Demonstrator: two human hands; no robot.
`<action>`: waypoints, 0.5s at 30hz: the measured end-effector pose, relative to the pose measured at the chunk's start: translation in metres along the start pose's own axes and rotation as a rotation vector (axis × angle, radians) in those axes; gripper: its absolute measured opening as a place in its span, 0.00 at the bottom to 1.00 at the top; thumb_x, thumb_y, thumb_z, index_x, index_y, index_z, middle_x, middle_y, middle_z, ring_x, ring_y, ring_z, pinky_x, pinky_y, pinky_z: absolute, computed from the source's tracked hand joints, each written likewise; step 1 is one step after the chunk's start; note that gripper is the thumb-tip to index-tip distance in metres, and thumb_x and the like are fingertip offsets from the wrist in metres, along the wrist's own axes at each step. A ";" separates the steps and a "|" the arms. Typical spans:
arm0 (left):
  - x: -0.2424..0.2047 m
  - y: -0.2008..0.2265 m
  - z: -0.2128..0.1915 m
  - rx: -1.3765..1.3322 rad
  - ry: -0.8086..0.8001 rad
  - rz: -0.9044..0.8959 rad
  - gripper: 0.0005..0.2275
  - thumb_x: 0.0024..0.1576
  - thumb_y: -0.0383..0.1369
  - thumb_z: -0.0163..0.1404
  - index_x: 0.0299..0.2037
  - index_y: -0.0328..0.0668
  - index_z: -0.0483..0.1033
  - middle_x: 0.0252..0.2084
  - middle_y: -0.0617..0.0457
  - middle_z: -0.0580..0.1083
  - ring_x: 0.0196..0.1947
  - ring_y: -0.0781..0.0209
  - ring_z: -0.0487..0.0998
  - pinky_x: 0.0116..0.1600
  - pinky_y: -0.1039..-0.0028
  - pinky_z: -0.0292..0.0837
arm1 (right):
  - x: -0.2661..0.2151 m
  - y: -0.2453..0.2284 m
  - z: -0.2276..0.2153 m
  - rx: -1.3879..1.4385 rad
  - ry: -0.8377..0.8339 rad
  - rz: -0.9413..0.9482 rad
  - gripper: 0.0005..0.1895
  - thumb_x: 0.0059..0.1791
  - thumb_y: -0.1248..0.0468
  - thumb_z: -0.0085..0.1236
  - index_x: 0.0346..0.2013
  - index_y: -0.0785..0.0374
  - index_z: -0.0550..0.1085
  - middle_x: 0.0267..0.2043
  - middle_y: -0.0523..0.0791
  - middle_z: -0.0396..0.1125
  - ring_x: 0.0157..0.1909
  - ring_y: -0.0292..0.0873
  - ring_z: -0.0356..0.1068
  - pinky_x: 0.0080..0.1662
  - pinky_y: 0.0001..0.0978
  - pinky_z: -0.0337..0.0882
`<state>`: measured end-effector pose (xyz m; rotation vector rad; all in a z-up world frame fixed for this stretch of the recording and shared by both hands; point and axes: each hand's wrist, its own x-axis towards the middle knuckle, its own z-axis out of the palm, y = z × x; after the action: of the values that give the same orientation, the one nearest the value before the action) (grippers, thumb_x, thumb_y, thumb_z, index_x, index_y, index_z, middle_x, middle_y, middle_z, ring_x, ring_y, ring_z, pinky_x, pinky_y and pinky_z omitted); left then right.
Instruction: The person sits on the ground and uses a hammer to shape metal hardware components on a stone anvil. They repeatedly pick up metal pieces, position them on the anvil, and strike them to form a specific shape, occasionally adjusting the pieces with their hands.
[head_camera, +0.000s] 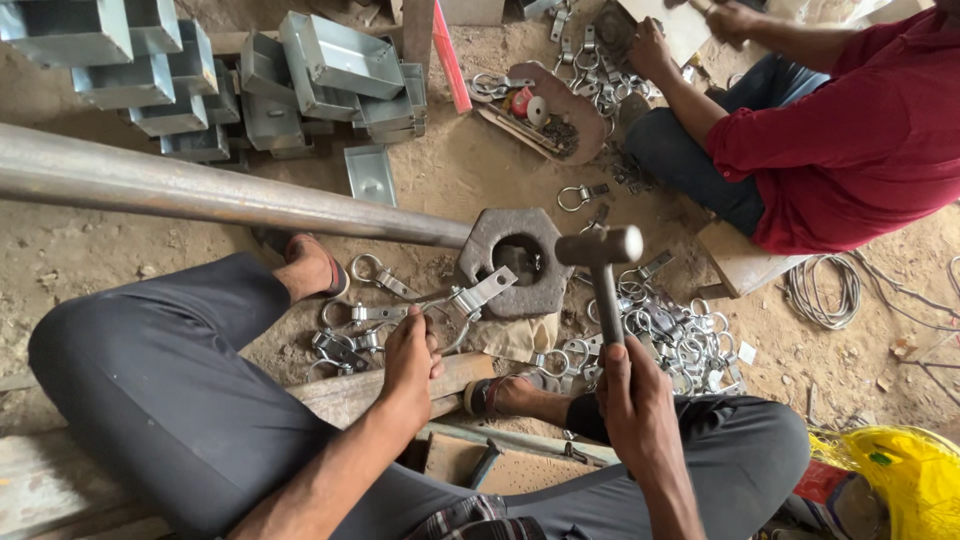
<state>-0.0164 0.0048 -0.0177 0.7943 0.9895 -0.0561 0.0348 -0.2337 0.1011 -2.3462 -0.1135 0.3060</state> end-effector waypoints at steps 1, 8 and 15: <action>0.003 -0.001 -0.001 0.011 0.025 -0.003 0.16 0.69 0.45 0.38 0.32 0.47 0.66 0.24 0.63 0.61 0.21 0.72 0.56 0.25 0.79 0.55 | -0.004 0.004 0.002 0.019 -0.003 0.014 0.26 0.58 0.45 0.34 0.30 0.61 0.69 0.16 0.43 0.60 0.16 0.34 0.58 0.19 0.32 0.59; 0.004 -0.001 0.003 0.228 0.215 0.070 0.18 0.65 0.49 0.42 0.34 0.44 0.72 0.23 0.60 0.62 0.20 0.69 0.58 0.23 0.76 0.56 | -0.021 0.002 -0.010 -0.062 0.059 -0.068 0.24 0.56 0.46 0.35 0.29 0.61 0.68 0.13 0.41 0.61 0.10 0.35 0.54 0.12 0.32 0.56; 0.009 -0.001 -0.002 0.216 0.188 0.101 0.09 0.64 0.48 0.43 0.39 0.59 0.72 0.21 0.60 0.61 0.18 0.69 0.57 0.22 0.76 0.56 | -0.037 -0.016 -0.004 0.389 0.280 -0.317 0.23 0.62 0.45 0.41 0.34 0.60 0.63 0.22 0.40 0.58 0.19 0.30 0.56 0.19 0.28 0.58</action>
<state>-0.0131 0.0081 -0.0261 1.0608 1.1322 -0.0008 0.0004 -0.2319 0.1218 -1.9242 -0.2612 -0.1473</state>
